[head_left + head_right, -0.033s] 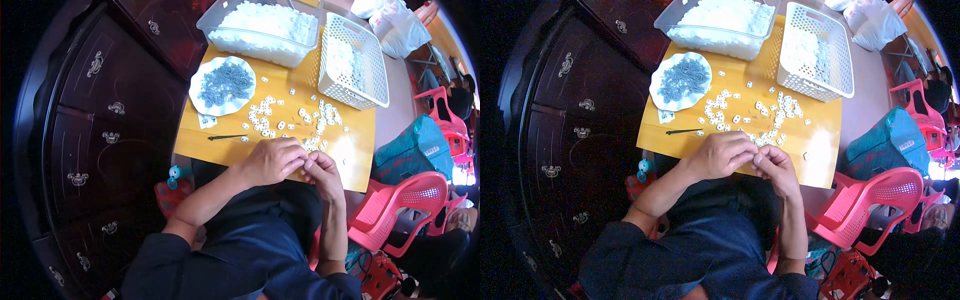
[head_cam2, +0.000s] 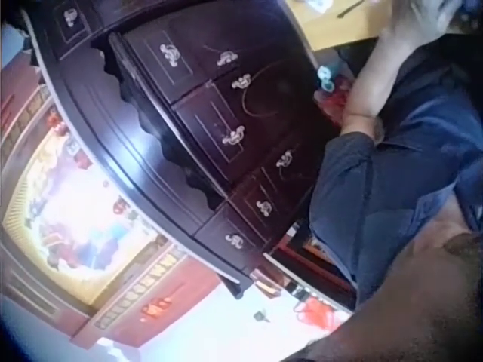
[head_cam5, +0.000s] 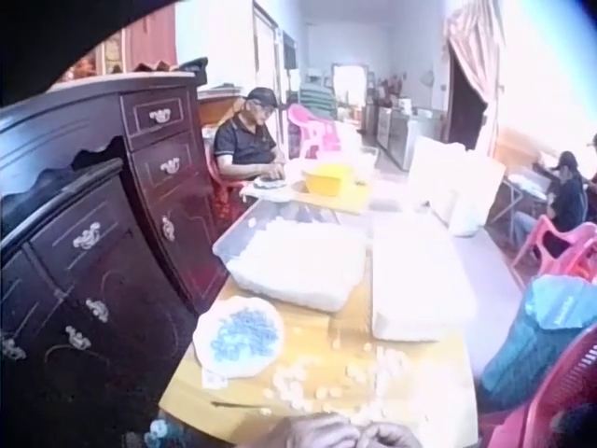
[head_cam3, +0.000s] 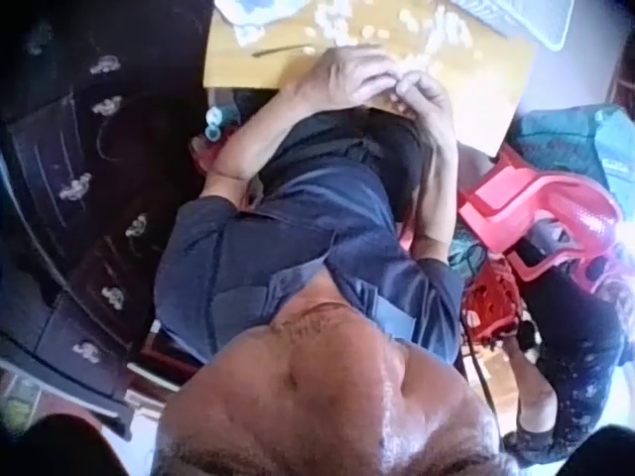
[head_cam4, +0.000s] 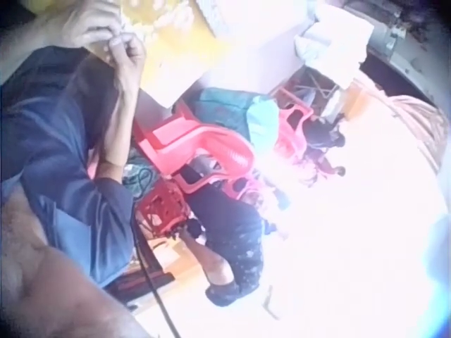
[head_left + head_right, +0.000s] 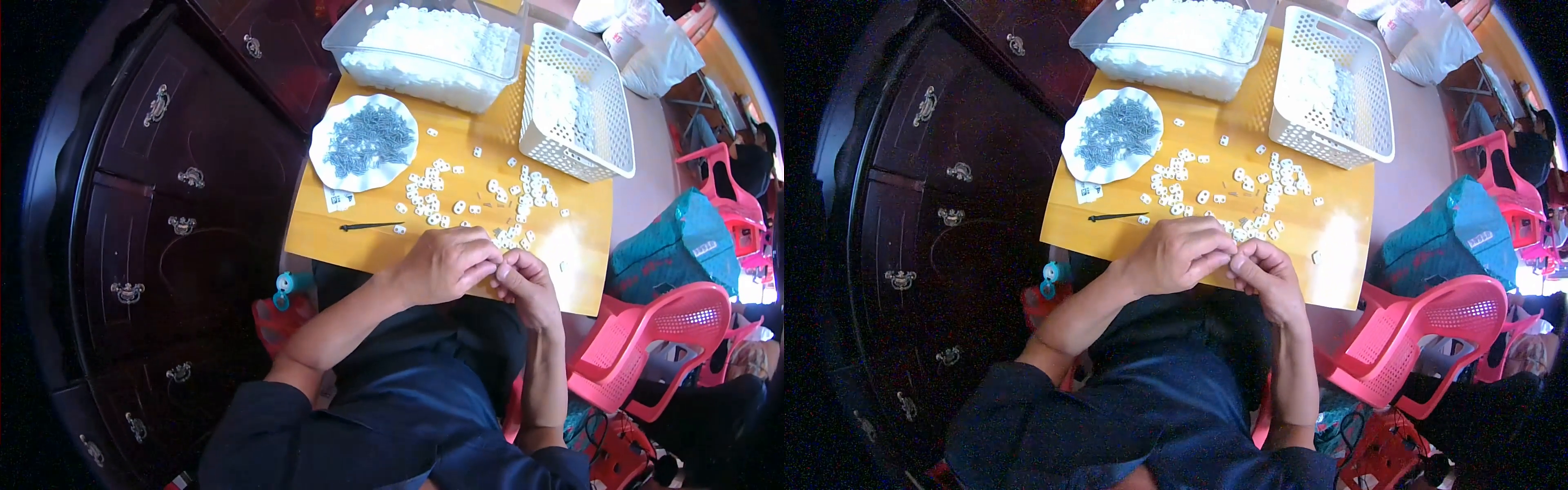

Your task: Assembling small plastic components by inserting small metal pins into them manually at a table.

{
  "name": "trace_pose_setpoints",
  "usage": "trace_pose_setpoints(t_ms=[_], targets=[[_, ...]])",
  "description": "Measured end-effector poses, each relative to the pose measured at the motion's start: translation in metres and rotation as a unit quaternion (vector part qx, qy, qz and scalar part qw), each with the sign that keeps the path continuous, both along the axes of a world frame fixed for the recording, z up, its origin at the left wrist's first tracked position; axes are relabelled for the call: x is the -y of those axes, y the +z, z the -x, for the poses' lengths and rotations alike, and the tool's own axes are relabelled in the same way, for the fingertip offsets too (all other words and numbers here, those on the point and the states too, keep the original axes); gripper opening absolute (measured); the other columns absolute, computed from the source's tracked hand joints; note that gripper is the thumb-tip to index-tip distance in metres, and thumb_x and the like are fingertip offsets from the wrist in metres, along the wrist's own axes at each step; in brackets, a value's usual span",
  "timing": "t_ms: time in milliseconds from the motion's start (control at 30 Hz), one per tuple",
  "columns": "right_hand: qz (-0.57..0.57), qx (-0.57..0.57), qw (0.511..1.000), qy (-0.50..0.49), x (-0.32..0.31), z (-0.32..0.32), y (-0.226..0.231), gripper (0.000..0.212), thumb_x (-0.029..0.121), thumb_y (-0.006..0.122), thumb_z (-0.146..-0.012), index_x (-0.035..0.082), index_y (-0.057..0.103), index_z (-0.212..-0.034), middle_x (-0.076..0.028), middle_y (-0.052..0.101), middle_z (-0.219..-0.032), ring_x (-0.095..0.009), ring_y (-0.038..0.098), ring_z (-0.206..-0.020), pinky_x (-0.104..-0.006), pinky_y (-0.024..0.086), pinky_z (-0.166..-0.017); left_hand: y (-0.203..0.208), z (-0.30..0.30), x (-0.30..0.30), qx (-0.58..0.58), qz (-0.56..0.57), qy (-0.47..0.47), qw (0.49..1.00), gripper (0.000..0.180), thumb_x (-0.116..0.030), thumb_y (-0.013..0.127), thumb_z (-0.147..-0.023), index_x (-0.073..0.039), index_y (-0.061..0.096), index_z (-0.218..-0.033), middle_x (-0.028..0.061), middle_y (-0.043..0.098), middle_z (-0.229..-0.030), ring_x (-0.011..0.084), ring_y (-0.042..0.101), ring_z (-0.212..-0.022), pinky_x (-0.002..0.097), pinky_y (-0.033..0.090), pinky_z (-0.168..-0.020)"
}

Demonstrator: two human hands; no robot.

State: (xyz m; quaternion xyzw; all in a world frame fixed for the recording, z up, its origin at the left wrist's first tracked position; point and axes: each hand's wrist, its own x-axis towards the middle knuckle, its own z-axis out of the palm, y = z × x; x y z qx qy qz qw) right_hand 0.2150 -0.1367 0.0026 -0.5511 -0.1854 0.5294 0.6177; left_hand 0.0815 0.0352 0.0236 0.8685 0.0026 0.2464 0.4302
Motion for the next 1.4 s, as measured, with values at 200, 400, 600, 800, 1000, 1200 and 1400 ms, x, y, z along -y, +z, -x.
trace_pose_setpoints(t_ms=[200, 400, 600, 800, 1000, 1200, 1400], targets=[[-0.034, -0.039, 0.999, -0.009, -0.002, -0.003, 0.0, 0.01, 0.013, 0.077, -0.094, 0.007, 0.068, -0.096, 0.001, 0.068, -0.08, -0.004, 0.056, -0.063, -0.0185, 0.041, -0.055, 0.005, 0.001, -0.001, -0.008, 0.018, -0.005, 1.0, 0.007, -0.007, 0.073, -0.088, -0.004, 0.069, -0.092, 0.0112, 0.069, -0.087, 0.0309, 0.069, -0.08, 0.0387, 0.054, -0.069], [-0.042, -0.007, 0.998, -0.036, -0.003, 0.002, 0.0, 0.01, 0.01, 0.078, -0.092, 0.006, 0.069, -0.092, 0.002, 0.068, -0.08, -0.003, 0.054, -0.063, -0.0183, 0.04, -0.056, 0.006, 0.002, 0.005, -0.024, 0.016, 0.021, 0.999, 0.007, -0.008, 0.072, -0.09, -0.004, 0.067, -0.091, 0.0113, 0.068, -0.087, 0.0309, 0.069, -0.081, 0.0384, 0.054, -0.07], [-0.054, 0.068, 0.994, -0.06, -0.003, 0.008, 0.003, 0.009, 0.002, 0.079, -0.09, 0.005, 0.07, -0.092, 0.005, 0.065, -0.081, -0.002, 0.054, -0.074, -0.0187, 0.043, -0.068, 0.004, 0.005, 0.008, -0.038, 0.052, 0.04, 0.997, 0.009, -0.011, 0.069, -0.094, -0.002, 0.067, -0.093, 0.0119, 0.068, -0.087, 0.0309, 0.069, -0.082, 0.0387, 0.054, -0.071], [-0.044, 0.088, 0.992, -0.083, -0.005, 0.012, 0.005, 0.008, 0.004, 0.078, -0.09, 0.006, 0.07, -0.089, 0.006, 0.064, -0.08, -0.002, 0.053, -0.071, -0.0191, 0.042, -0.066, 0.001, 0.003, 0.01, -0.018, 0.07, 0.047, 0.996, 0.011, -0.013, 0.068, -0.097, -0.003, 0.065, -0.092, 0.0137, 0.065, -0.085, 0.0327, 0.067, -0.076, 0.0395, 0.051, -0.066], [-0.07, -0.119, 0.988, -0.066, -0.01, 0.016, -0.004, 0.011, 0.015, 0.075, -0.094, 0.01, 0.066, -0.091, 0.0, 0.067, -0.079, -0.007, 0.058, -0.066, -0.0207, 0.045, -0.06, 0.003, 0.003, 0.002, 0.002, 0.059, 0.023, 0.998, 0.005, -0.003, 0.071, -0.091, -0.003, 0.068, -0.095, 0.0116, 0.068, -0.086, 0.0282, 0.07, -0.078, 0.0351, 0.054, -0.068], [-0.087, -0.236, 0.966, -0.062, -0.005, 0.023, -0.011, 0.01, 0.017, 0.075, -0.094, 0.011, 0.067, -0.092, 0.0, 0.068, -0.081, -0.007, 0.058, -0.066, -0.0214, 0.045, -0.059, 0.003, 0.005, 0.003, -0.019, 0.052, 0.003, 0.998, 0.006, -0.002, 0.072, -0.09, -0.002, 0.068, -0.094, 0.0119, 0.07, -0.087, 0.0276, 0.071, -0.079, 0.0348, 0.055, -0.069], [-0.082, -0.084, 0.989, -0.089, -0.008, 0.027, -0.019, 0.009, 0.015, 0.076, -0.095, 0.01, 0.068, -0.094, 0.004, 0.065, -0.08, -0.003, 0.055, -0.066, -0.0193, 0.043, -0.059, -0.001, 0.012, 0.007, -0.043, 0.052, 0.048, 0.997, 0.008, -0.009, 0.067, -0.095, -0.002, 0.066, -0.093, 0.0131, 0.068, -0.084, 0.0312, 0.068, -0.076, 0.0378, 0.053, -0.068]])
